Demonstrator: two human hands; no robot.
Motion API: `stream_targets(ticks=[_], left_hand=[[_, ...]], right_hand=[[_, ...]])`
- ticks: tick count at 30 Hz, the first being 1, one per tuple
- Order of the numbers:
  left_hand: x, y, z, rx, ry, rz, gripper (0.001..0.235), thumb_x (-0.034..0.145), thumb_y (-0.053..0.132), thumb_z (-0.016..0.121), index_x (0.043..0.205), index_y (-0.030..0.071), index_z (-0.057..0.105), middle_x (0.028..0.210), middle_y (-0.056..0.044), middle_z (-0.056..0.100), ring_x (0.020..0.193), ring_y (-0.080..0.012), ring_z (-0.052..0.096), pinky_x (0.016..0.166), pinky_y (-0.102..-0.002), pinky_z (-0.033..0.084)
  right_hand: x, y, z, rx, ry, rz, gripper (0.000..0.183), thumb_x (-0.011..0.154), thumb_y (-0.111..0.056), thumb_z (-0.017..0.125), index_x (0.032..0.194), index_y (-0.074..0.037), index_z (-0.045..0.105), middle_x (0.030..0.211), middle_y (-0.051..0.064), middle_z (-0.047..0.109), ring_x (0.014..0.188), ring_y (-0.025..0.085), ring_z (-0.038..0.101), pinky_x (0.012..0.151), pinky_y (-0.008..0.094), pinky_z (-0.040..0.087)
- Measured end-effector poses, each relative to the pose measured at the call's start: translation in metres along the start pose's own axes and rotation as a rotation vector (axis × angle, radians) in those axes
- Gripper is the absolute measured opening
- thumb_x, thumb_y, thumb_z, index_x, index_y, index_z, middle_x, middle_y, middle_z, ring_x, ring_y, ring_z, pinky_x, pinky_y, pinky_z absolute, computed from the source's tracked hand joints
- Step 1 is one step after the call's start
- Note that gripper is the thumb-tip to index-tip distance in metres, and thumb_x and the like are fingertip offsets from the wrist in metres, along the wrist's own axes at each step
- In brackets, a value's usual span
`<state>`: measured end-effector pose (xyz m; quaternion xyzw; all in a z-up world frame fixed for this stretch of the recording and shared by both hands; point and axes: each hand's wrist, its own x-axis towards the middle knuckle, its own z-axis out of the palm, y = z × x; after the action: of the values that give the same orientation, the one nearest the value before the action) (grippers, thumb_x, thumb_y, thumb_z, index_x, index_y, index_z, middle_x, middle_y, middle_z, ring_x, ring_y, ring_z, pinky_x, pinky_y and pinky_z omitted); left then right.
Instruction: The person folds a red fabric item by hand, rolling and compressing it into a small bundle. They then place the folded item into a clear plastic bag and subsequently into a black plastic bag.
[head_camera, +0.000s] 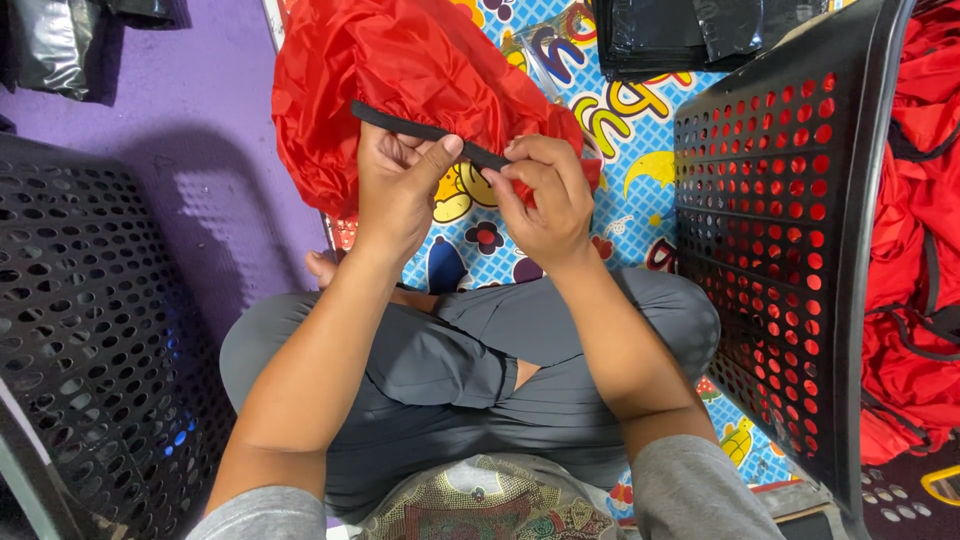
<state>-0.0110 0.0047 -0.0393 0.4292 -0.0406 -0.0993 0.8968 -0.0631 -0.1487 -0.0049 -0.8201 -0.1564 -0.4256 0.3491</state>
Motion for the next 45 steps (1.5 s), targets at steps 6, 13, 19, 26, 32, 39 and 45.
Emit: stream_targets(ticks=[6,13,19,26,32,39,45], left_hand=[[0.000,-0.003,-0.005,-0.024,-0.013,-0.024,0.054,0.093,-0.008,0.075,0.136,0.009,0.046,0.118,-0.022,0.072,0.103,-0.0320,0.077,0.087,-0.039,0.066],[-0.003,0.007,0.005,-0.028,-0.014,-0.041,0.049,0.094,-0.007,0.074,0.131,0.008,0.047,0.113,-0.021,0.073,0.097,-0.0311,0.078,0.082,-0.039,0.068],[-0.003,0.005,0.002,-0.036,-0.007,-0.053,0.047,0.093,-0.007,0.075,0.128,0.009,0.047,0.110,-0.020,0.073,0.095,-0.0300,0.078,0.080,-0.039,0.068],[-0.004,0.004,0.002,-0.023,-0.027,-0.052,0.048,0.092,-0.006,0.075,0.128,0.009,0.048,0.110,-0.020,0.073,0.095,-0.0301,0.078,0.081,-0.039,0.068],[-0.006,0.007,0.010,0.015,-0.042,-0.037,0.039,0.092,-0.006,0.075,0.123,0.006,0.055,0.105,-0.017,0.072,0.092,-0.0291,0.078,0.079,-0.040,0.069],[0.006,0.031,0.007,0.020,0.174,0.090,0.019,0.098,0.021,0.072,0.088,0.005,0.069,0.083,-0.008,0.073,0.083,-0.0198,0.078,0.082,-0.037,0.067],[0.010,0.070,-0.016,1.088,-0.027,0.372,0.065,0.111,0.045,0.047,0.059,0.012,0.026,0.056,0.003,0.022,0.054,-0.0114,0.021,0.055,-0.037,0.011]], right_hand=[[0.000,0.001,0.000,0.009,-0.011,-0.016,0.008,0.091,-0.002,0.079,0.098,0.000,0.075,0.097,0.014,0.067,0.087,0.032,0.072,0.078,0.039,0.060],[-0.004,0.003,0.001,0.034,0.022,-0.005,0.008,0.090,-0.003,0.081,0.091,-0.001,0.073,0.094,0.013,0.068,0.082,0.031,0.072,0.074,0.038,0.060],[-0.002,0.003,0.001,0.051,0.008,-0.008,0.005,0.091,0.002,0.078,0.091,-0.003,0.078,0.093,0.015,0.068,0.080,0.031,0.071,0.071,0.038,0.059],[-0.001,0.001,0.002,0.006,-0.008,0.026,0.010,0.093,-0.010,0.080,0.097,-0.003,0.074,0.093,0.012,0.068,0.078,0.029,0.070,0.072,0.037,0.059],[0.001,0.002,-0.001,-0.016,-0.003,0.040,0.010,0.098,-0.010,0.072,0.095,-0.001,0.076,0.089,0.012,0.066,0.074,0.028,0.066,0.070,0.037,0.057],[0.013,0.004,-0.008,0.083,0.018,0.134,0.027,0.109,-0.015,0.054,0.094,0.003,0.067,0.084,0.012,0.058,0.075,0.030,0.063,0.070,0.039,0.054],[0.016,0.004,-0.023,-0.051,-0.051,0.267,0.029,0.112,-0.024,0.046,0.099,0.000,0.058,0.093,0.014,0.059,0.088,0.029,0.058,0.075,0.039,0.048]])
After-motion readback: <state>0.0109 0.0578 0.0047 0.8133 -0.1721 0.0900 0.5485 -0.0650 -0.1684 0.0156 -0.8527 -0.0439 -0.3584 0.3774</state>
